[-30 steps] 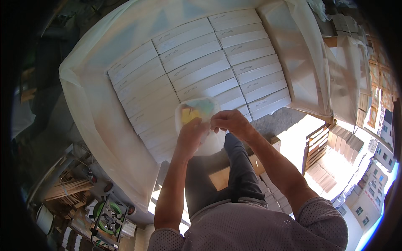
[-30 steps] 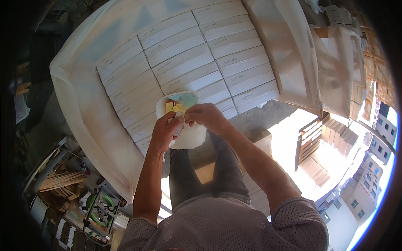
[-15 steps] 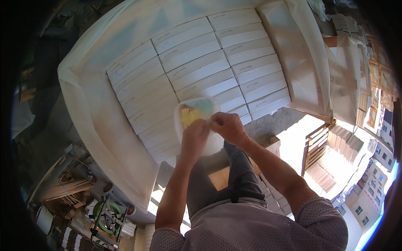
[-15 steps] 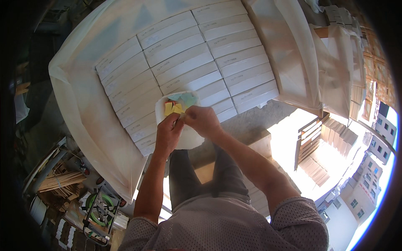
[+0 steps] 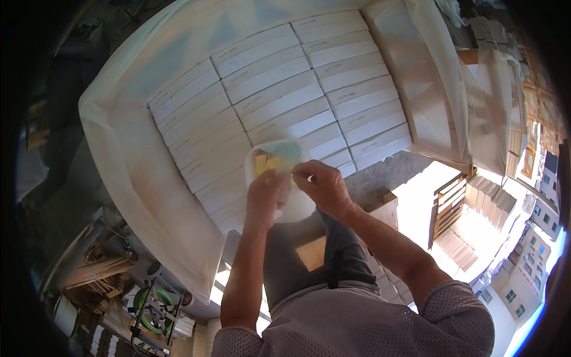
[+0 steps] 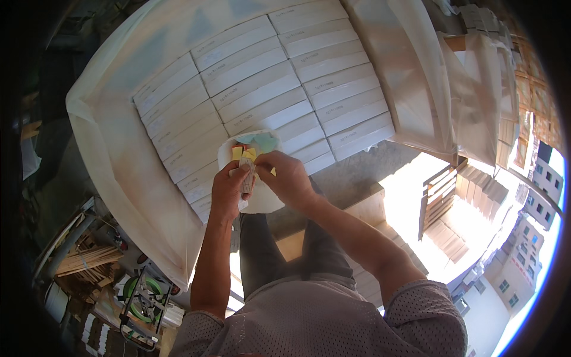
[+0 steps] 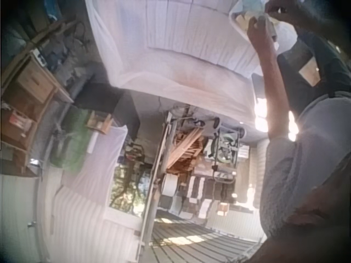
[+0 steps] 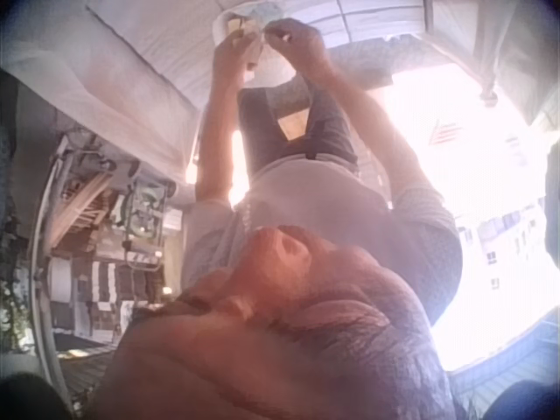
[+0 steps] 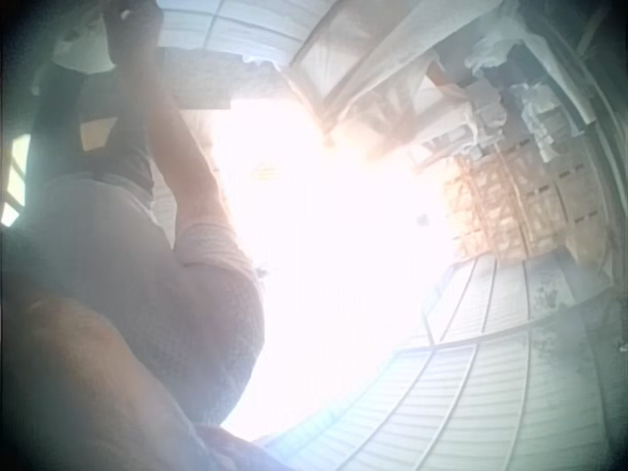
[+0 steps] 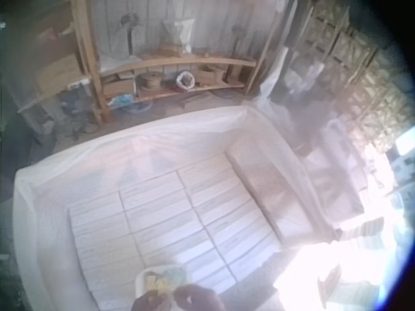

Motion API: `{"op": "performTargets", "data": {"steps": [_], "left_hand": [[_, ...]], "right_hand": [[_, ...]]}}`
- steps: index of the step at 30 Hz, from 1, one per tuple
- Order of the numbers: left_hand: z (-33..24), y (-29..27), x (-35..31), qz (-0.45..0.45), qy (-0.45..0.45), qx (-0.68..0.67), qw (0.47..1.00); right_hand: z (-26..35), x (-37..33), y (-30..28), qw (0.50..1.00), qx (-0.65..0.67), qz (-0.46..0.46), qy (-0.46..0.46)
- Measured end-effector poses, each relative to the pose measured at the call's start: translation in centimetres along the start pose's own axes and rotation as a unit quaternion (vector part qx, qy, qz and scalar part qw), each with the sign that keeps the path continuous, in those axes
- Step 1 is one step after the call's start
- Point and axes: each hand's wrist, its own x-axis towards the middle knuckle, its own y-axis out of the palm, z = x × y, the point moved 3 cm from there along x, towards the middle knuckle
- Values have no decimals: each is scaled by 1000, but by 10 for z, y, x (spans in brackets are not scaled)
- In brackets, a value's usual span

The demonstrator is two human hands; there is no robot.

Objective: The person repeatedly picks small colored paper stickers from a plastic container and places them onto the edges of white rectangular boards arranged on a table. The person handles the stickers one at a time and moves across the boards to apply them.

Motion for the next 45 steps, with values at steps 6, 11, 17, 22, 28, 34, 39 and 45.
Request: {"op": "performTargets", "data": {"steps": [6, 11, 17, 22, 28, 34, 39, 45], "left_hand": [[10, 1, 5, -2, 141, 150, 979], [11, 4, 3, -10, 326, 321, 889], [6, 0, 4, 31, 126, 90, 987], [3, 10, -3, 44, 87, 25, 995], [7, 8, -2, -56, 126, 127, 982], [16, 1, 2, -53, 113, 33, 992], [55, -30, 36, -204, 142, 202, 947], [82, -32, 55, -252, 248, 469, 809]], "right_hand": [[-5, 5, 3, 1000, -1, -5, 19], [-10, 9, 2, 999, 12, -19, 29], [-20, 18, -4, 991, 77, 46, 101], [-22, 22, 0, 985, 98, 109, 93], [-22, 23, 7, 991, 53, 96, 81], [-24, 23, 14, 999, -2, 52, 5], [-38, 35, 3, 991, 50, -90, 82], [-48, 55, -13, 980, 50, -172, 85]]}}
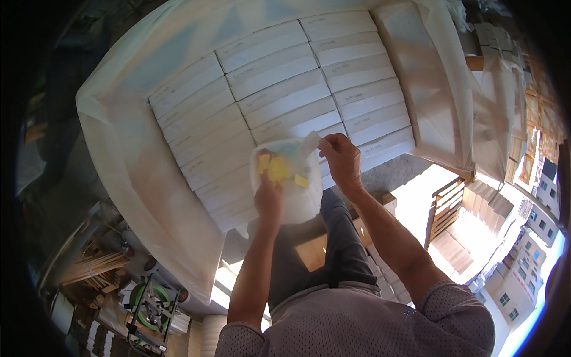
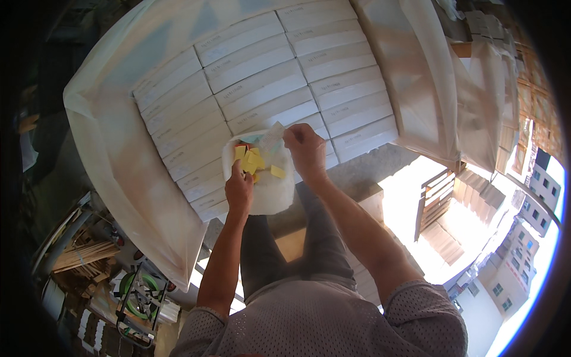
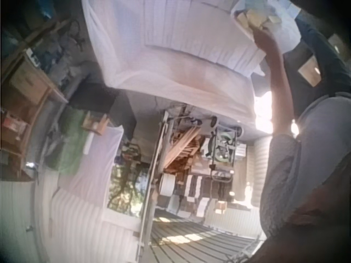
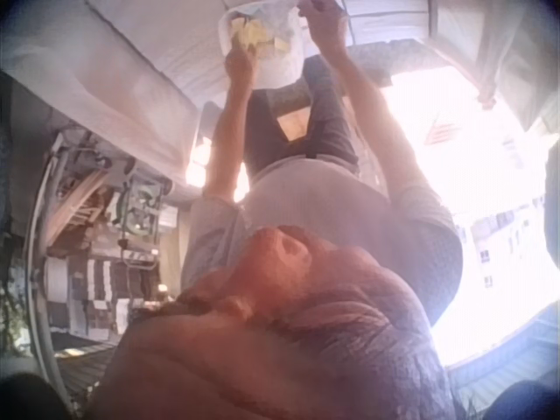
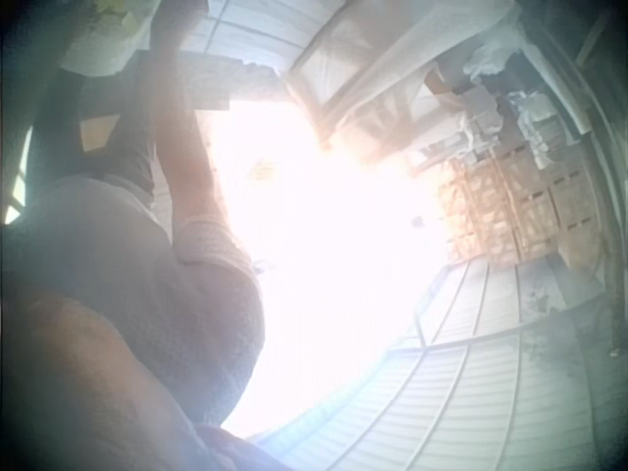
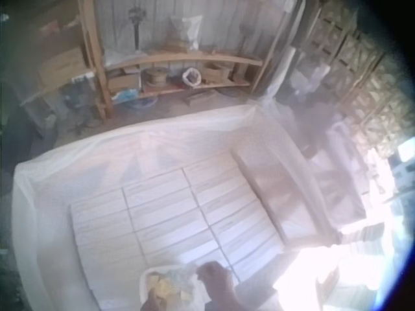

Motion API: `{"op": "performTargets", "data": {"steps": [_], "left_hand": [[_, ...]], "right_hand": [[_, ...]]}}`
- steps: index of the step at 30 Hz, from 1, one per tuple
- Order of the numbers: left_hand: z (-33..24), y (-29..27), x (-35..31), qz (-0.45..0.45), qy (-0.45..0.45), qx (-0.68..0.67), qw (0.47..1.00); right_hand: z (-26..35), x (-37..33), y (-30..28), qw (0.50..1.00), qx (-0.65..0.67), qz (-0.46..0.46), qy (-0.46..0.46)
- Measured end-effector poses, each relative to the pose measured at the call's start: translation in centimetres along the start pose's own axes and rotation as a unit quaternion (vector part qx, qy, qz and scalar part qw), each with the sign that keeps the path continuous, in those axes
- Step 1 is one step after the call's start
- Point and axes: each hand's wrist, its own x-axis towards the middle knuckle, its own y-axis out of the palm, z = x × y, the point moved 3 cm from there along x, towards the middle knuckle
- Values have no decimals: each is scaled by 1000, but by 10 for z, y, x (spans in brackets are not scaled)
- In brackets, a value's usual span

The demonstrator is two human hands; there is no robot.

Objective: The person repeatedly picks small colored paper stickers from a plastic container and places them onto the edges of white rectangular boards arranged on a table. The person handles the stickers one at a time and moves across the boards to apply them.

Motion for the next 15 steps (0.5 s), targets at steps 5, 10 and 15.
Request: {"op": "performTargets", "data": {"steps": [5, 10, 15], "left_hand": [[-31, -17, 8, 101, -182, -411, 888], [-54, -32, 29, 104, -147, -390, 903], [-47, -27, 54, 103, -162, -407, 893]], "right_hand": [[2, -4, 9, 997, -48, -10, -53], [9, -4, 19, 996, -63, 3, -62], [17, 5, 29, 999, -8, 33, -14]]}}
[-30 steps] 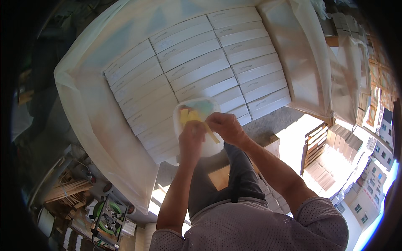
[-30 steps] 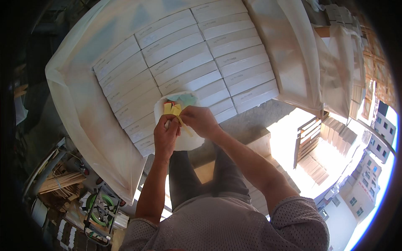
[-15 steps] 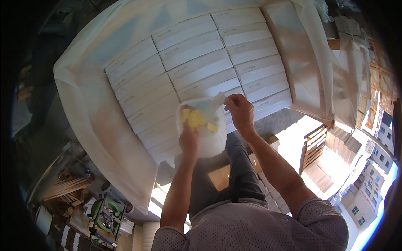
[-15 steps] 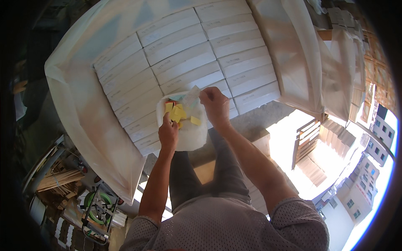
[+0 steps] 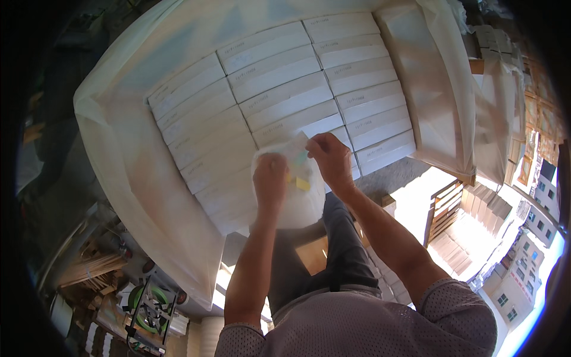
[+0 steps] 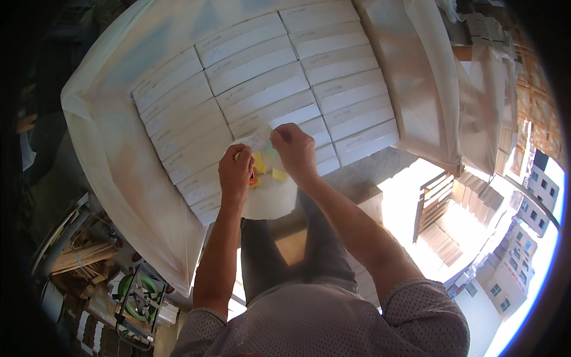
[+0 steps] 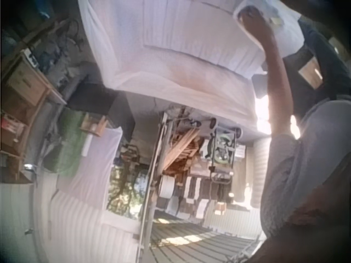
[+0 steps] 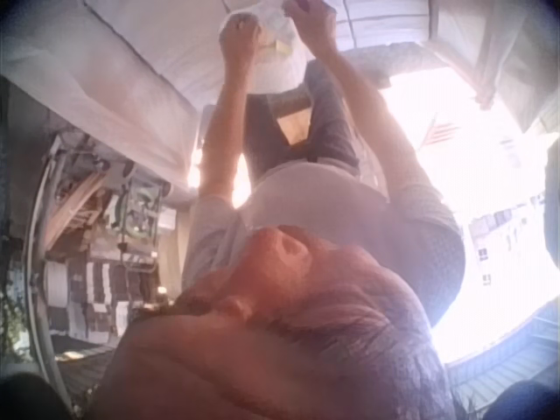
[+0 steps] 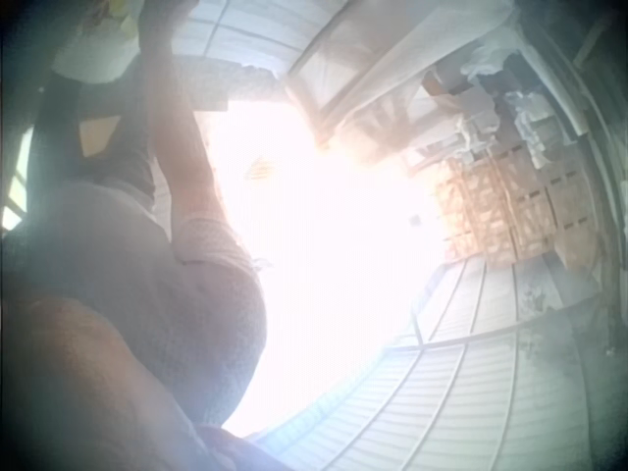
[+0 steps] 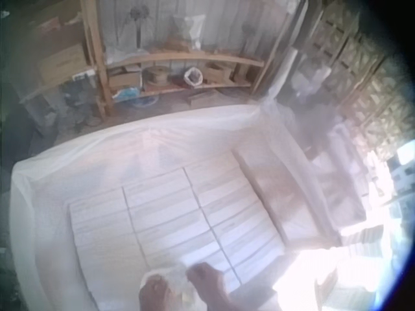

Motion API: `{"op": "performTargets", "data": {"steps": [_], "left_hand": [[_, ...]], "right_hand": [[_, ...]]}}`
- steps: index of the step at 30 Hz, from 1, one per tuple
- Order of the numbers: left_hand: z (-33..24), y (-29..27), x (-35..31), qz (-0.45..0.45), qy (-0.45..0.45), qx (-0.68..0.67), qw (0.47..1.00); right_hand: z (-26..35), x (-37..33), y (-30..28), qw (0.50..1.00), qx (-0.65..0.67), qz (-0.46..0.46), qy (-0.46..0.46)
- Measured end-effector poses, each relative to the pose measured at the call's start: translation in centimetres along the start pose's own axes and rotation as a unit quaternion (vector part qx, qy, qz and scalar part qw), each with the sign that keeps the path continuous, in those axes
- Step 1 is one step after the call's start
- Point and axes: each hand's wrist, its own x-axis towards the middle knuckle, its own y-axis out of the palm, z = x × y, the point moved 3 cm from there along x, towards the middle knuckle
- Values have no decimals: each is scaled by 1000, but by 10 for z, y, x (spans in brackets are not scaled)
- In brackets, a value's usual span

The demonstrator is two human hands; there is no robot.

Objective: The person repeatedly picks small colored paper stickers from a plastic container and places them onto the edges of white rectangular boards arranged on a table. The person handles the stickers one at a time and moves across the boards to apply them.

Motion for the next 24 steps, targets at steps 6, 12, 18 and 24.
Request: {"op": "performTargets", "data": {"steps": [6, 12, 18, 24], "left_hand": [[-9, -12, 73, -18, 38, 40, 998], [4, -33, 193, -18, 74, 249, 965], [30, -42, 287, -19, 75, 300, 951], [34, -36, 310, -69, 101, 413, 903]], "right_hand": [[-6, 57, 34, 994, 84, 44, 59], [-42, 150, 104, 981, 116, 83, 130], [-68, 216, 153, 990, 68, 78, 100], [-83, 237, 171, 997, 13, 38, 61]]}}
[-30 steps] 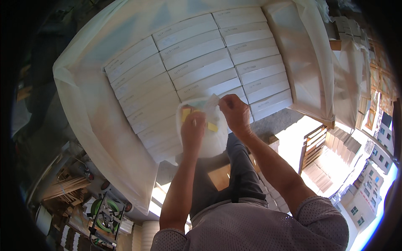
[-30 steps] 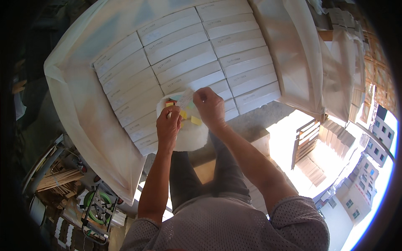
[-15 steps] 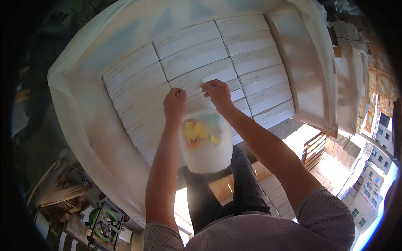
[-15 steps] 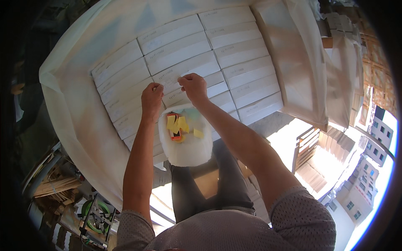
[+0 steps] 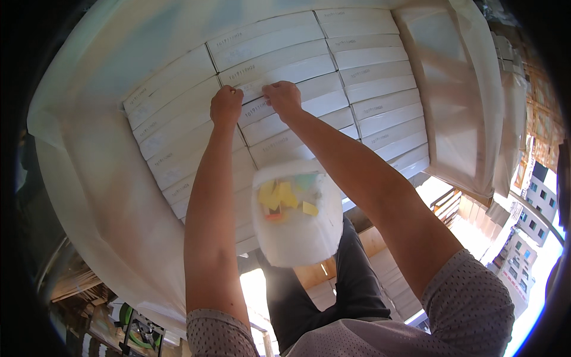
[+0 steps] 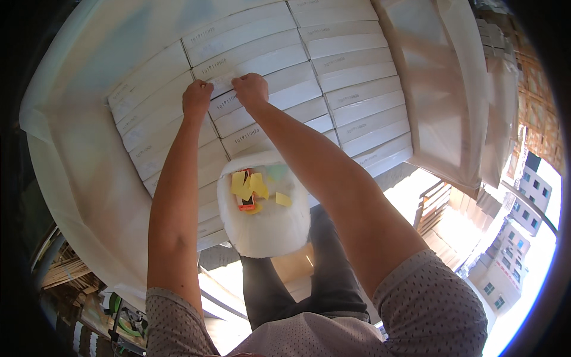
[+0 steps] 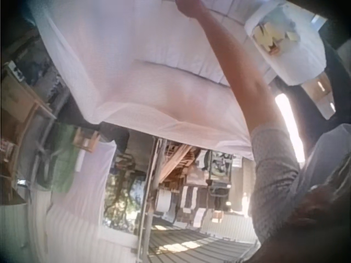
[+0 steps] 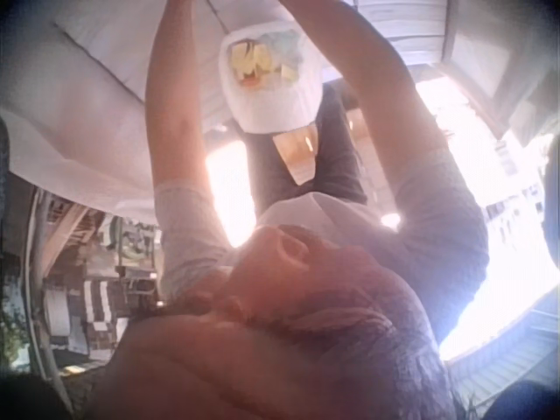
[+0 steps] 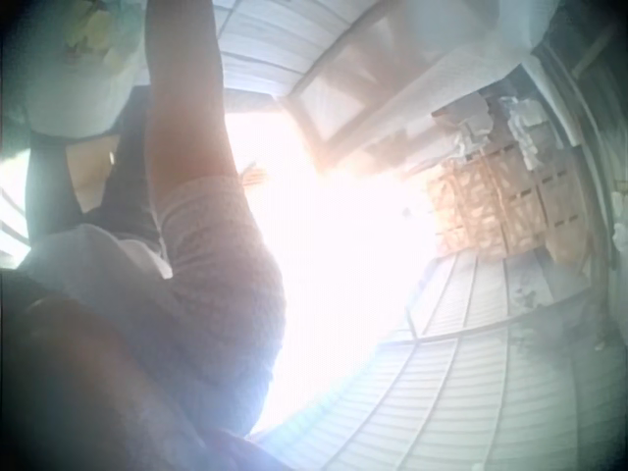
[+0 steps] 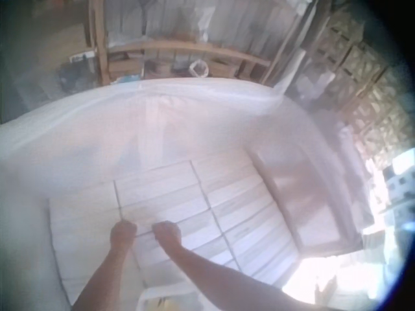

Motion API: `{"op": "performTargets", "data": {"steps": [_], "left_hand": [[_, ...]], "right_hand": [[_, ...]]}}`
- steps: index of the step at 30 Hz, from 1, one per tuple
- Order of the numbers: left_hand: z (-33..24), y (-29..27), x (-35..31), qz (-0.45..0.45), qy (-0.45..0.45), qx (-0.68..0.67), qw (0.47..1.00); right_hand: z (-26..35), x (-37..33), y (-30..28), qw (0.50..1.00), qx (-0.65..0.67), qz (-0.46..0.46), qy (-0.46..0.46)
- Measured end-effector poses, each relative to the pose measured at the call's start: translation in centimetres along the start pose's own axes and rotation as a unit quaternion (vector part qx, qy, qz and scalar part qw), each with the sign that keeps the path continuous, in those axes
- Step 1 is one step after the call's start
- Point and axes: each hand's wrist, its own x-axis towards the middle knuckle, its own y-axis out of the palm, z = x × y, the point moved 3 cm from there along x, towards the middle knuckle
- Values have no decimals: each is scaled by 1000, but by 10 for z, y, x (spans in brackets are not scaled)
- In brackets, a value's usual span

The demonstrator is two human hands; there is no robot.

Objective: The person repeatedly picks small colored paper stickers from a plastic container and places them onto the edges of white rectangular boards arranged on a table. The person handles the stickers one at a time and moves across the boards to apply them.

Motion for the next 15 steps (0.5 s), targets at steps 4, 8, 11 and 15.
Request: {"op": "performTargets", "data": {"steps": [4, 8, 11, 15], "left_hand": [[-3, 4, 1, -6, 6, 17, 1000], [-6, 9, -5, -22, 1, 36, 999], [-10, 8, -11, -28, 5, 55, 998], [-14, 6, -12, -6, -37, 98, 994]], "right_hand": [[-10, 13, 11, 992, -86, -86, -46], [-15, 21, 13, 981, -162, -98, -34], [-7, 20, 15, 970, -213, -117, -25], [4, 14, 11, 967, -246, -70, 12]]}}
